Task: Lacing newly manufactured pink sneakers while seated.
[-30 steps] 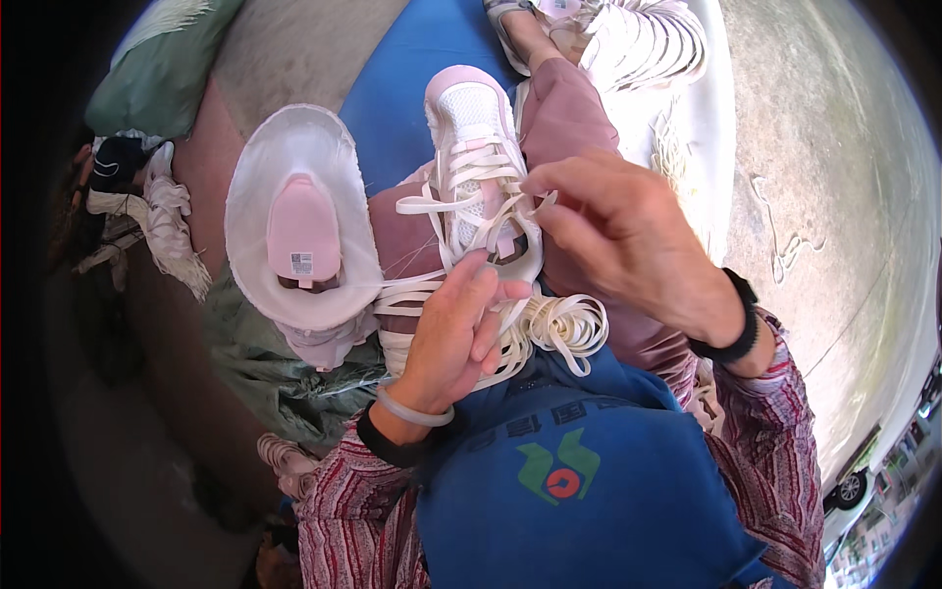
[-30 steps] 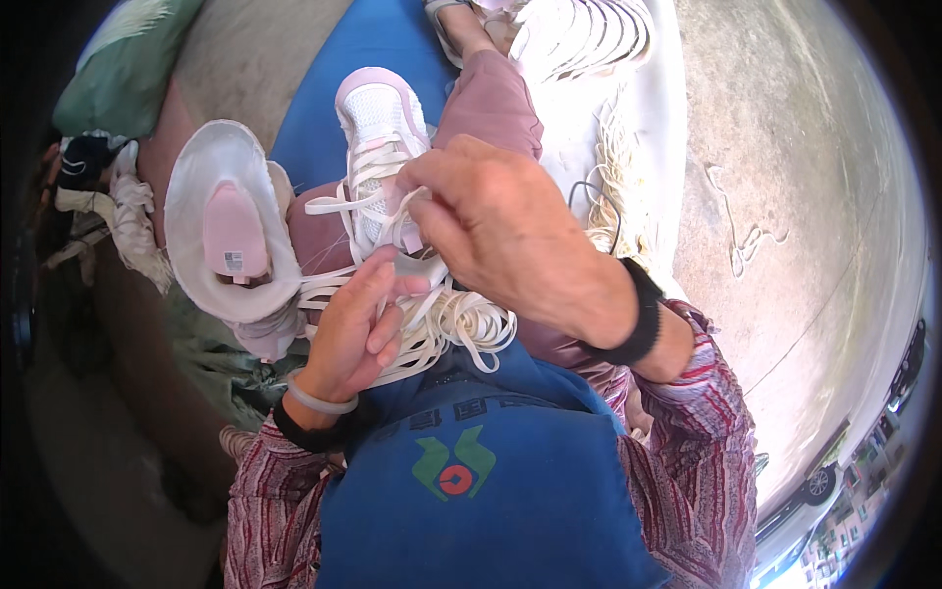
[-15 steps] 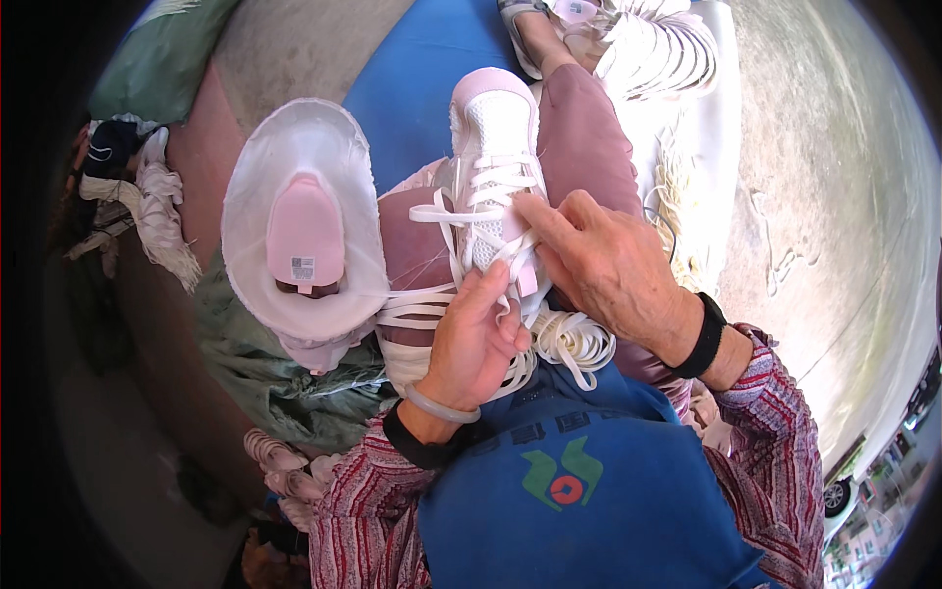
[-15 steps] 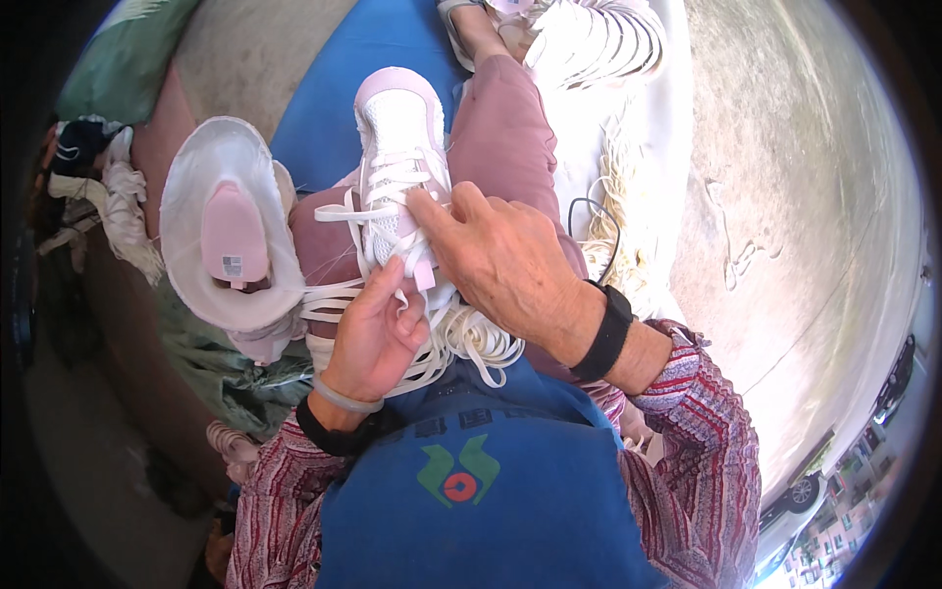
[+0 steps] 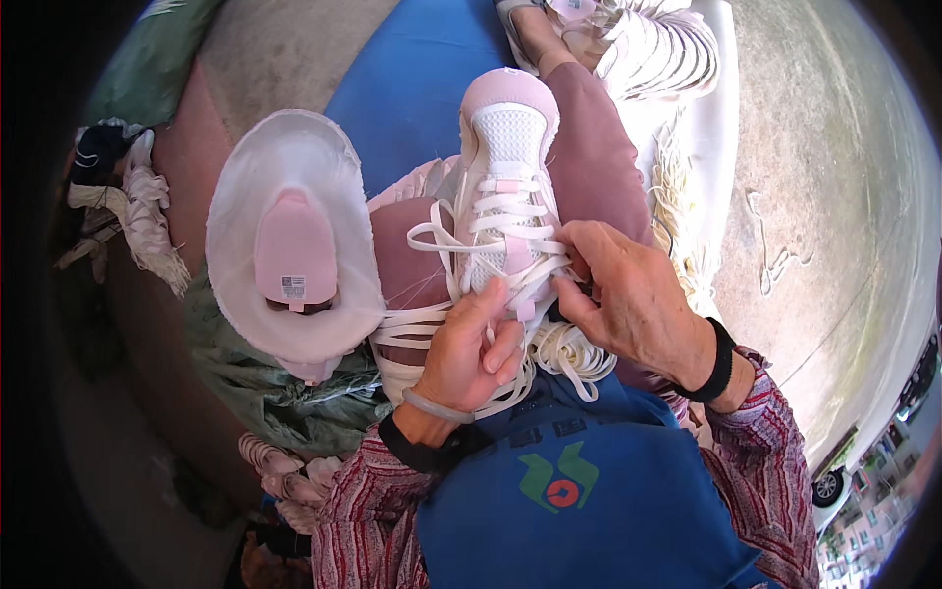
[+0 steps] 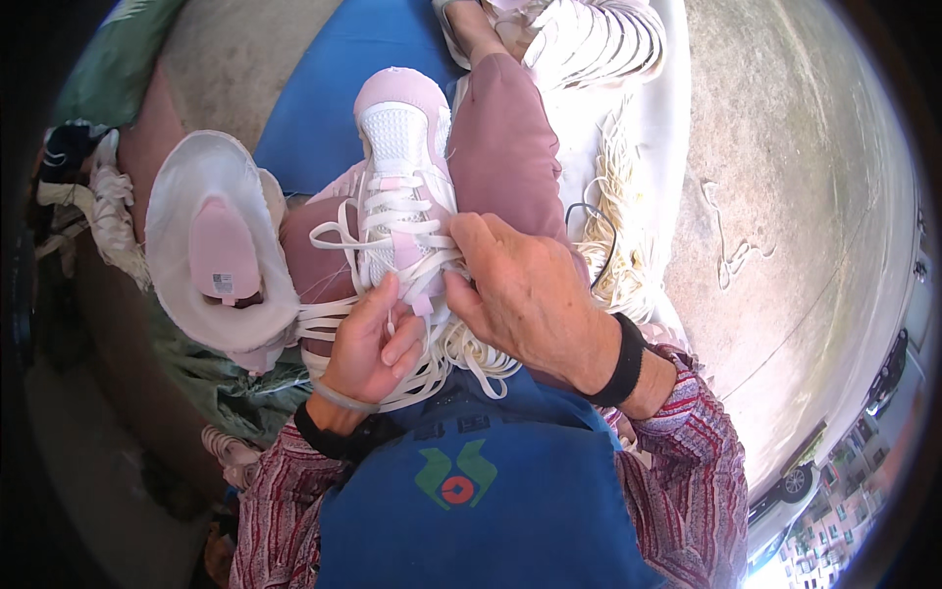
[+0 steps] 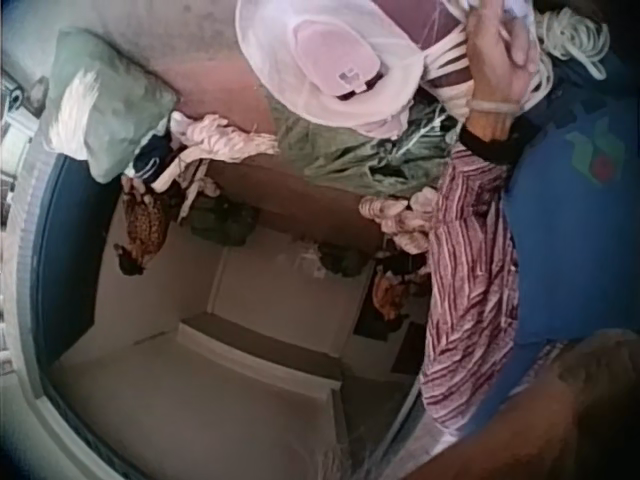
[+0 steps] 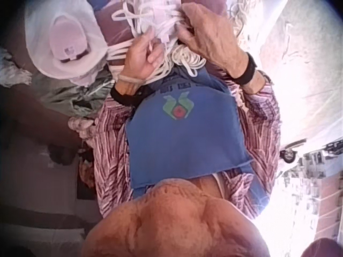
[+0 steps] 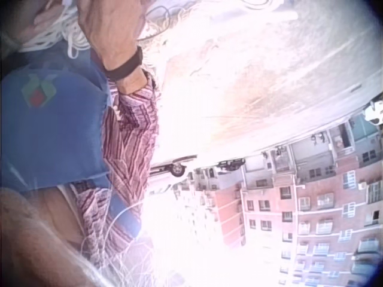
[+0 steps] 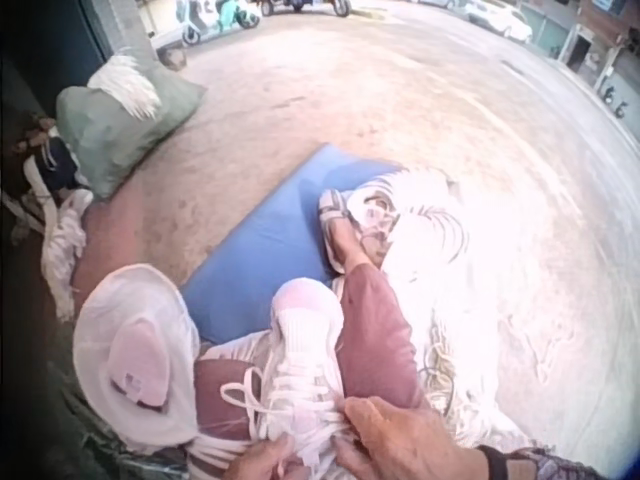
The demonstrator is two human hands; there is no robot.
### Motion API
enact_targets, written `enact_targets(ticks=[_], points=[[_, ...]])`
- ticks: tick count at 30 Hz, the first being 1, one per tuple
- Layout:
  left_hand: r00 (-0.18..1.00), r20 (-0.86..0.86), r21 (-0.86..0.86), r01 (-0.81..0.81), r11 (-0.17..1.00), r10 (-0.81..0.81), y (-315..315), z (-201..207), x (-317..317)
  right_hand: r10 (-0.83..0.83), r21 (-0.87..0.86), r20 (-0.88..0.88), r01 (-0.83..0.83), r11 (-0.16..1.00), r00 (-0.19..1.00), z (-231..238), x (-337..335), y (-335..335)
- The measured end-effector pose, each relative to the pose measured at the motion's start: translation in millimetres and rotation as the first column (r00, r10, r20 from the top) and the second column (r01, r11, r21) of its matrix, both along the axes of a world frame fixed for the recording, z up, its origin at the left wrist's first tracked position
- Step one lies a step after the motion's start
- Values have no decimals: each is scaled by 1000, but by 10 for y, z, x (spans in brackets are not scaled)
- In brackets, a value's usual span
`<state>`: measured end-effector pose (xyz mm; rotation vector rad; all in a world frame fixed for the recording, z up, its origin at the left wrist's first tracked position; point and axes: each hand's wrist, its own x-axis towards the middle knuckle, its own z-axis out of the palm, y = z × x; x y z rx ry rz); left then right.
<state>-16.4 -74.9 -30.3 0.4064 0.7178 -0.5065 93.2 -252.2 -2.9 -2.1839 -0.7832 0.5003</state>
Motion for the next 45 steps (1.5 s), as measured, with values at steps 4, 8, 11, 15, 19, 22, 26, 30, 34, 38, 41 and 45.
enact_targets(ticks=[4, 8, 11, 15, 19, 22, 26, 30, 34, 38, 41, 45], points=[[999, -19, 27, 35, 999, -35, 10, 29, 43, -40, -11, -26, 40, 999, 999, 26, -24, -16], [999, -30, -29, -10, 1000, 9, 21, 32, 67, -49, -13, -79, 48, 999, 996, 101, 60, 39], [998, -59, -22, -26, 999, 25, 15, 63, 84, -53, -16, -144, 52, 999, 988, 165, 104, 78], [998, -58, -24, -25, 999, 23, 22, 62, 88, 26, -52, -1, -26, 998, 1000, 193, 150, 134], [999, -34, -54, -33, 998, 31, 31, 0, 48, 151, -137, 161, -129, 982, 975, 160, 190, 209], [999, -30, -50, -39, 998, 38, 27, 31, 55, 179, -147, 165, -156, 977, 970, 152, 188, 224], [999, -12, -118, -31, 992, 30, 50, -32, 26, 189, -185, 169, -157, 970, 967, 174, 177, 223], [998, -47, -105, -55, 993, 50, 38, -15, 38, 141, -122, 172, -121, 985, 975, 132, 144, 194], [999, -10, -137, -35, 990, 34, 40, -43, 20, 86, -113, 158, -68, 991, 984, 149, 141, 136], [997, -59, -121, -55, 991, 48, 23, -2, 73, -36, -31, 63, 38, 999, 997, 90, 137, 78], [998, -28, -143, -52, 988, 49, 25, -29, 53, -12, -37, 32, 13, 999, 999, 58, 152, 21], [999, -22, -136, -49, 989, 46, 23, -33, 56, -12, -11, 38, 12, 1000, 999, 45, 153, 23]])
